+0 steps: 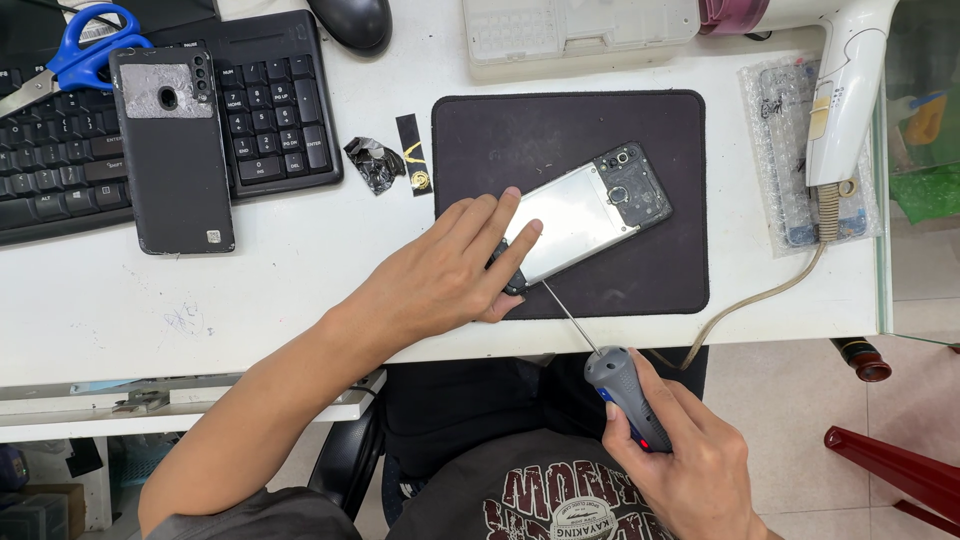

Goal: The person removes the back cover of a smartphone and uses a soldering iron to heat the edges of the internal components. They then use a metal prying tool to separate the screen assembly from the phone's frame, working along the perimeter to detach it.

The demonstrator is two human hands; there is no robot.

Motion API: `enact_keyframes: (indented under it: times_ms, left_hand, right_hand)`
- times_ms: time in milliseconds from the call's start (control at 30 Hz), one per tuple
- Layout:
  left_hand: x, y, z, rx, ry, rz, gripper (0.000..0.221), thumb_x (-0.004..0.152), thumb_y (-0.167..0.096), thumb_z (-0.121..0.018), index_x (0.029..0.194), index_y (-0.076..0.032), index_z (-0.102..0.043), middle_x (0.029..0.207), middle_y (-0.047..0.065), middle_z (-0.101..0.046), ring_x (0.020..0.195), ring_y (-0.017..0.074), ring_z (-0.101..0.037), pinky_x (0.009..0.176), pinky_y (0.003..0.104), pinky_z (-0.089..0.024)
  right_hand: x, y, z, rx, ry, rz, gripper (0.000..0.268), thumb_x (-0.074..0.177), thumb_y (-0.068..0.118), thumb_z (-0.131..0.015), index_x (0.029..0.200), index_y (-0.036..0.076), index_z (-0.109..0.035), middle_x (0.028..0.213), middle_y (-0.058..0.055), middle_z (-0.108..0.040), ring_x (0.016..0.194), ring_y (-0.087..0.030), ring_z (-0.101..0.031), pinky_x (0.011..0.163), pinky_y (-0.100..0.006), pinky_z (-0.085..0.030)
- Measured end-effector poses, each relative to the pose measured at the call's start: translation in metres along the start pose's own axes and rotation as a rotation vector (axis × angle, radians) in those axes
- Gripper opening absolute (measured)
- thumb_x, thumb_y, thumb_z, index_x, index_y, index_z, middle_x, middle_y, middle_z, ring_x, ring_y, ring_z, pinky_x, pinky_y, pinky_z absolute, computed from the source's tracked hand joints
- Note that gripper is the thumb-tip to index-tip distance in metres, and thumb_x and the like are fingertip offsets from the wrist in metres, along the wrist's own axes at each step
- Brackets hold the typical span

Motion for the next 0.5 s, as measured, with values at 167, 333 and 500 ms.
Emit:
enact_keyframes:
  times_ms: [167, 333, 500]
  left_hand:
    - [0.001, 0.002, 0.002, -0.080, -0.010, 0.017, 0.082, 0.076, -0.047, -0.080, 0.134, 0.008, -0.061, 0.137, 0.034, -0.056, 0.115, 0.0409, -0.059, 0.100, 0.046, -0.051]
    - [0.004, 0.004, 0.021, -0.253, -0.063, 0.142, 0.077, 0.072, -0.038, -0.084, 0.132, 0.004, -0.062, 0.140, 0.026, -0.056, 0.119, 0.0399, -0.057, 0.102, 0.045, -0.049]
    - [0.002, -0.033, 0.041, -0.981, -0.230, 0.470, 0.039, 0.092, -0.020, -0.078, 0.126, -0.002, -0.072, 0.123, 0.014, -0.076, 0.115, 0.0262, -0.070, 0.104, 0.036, -0.053]
  right_hand:
    - [0.000, -0.001, 0.004, 0.035, -0.073, 0.081, 0.052, 0.074, 0.015, -0.079, 0.124, 0.003, -0.070, 0.083, -0.014, -0.076, 0.063, -0.017, -0.074, 0.050, -0.031, -0.057]
    - [-0.006, -0.014, 0.005, 0.196, -0.146, 0.152, 0.050, 0.076, 0.012, -0.077, 0.125, 0.002, -0.069, 0.095, -0.015, -0.076, 0.076, -0.016, -0.075, 0.064, -0.028, -0.058]
    - [-0.004, -0.033, -0.008, 0.550, -0.064, 0.121, 0.047, 0.083, 0.006, -0.069, 0.128, -0.006, -0.066, 0.090, -0.012, -0.075, 0.069, -0.013, -0.069, 0.061, -0.024, -0.056]
Point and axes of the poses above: each hand's wrist, its own x-axis towards the middle knuckle, its own z-axis out of the back of the hand, y = z × x, the point moved 4 cm from there along x, towards the middle knuckle
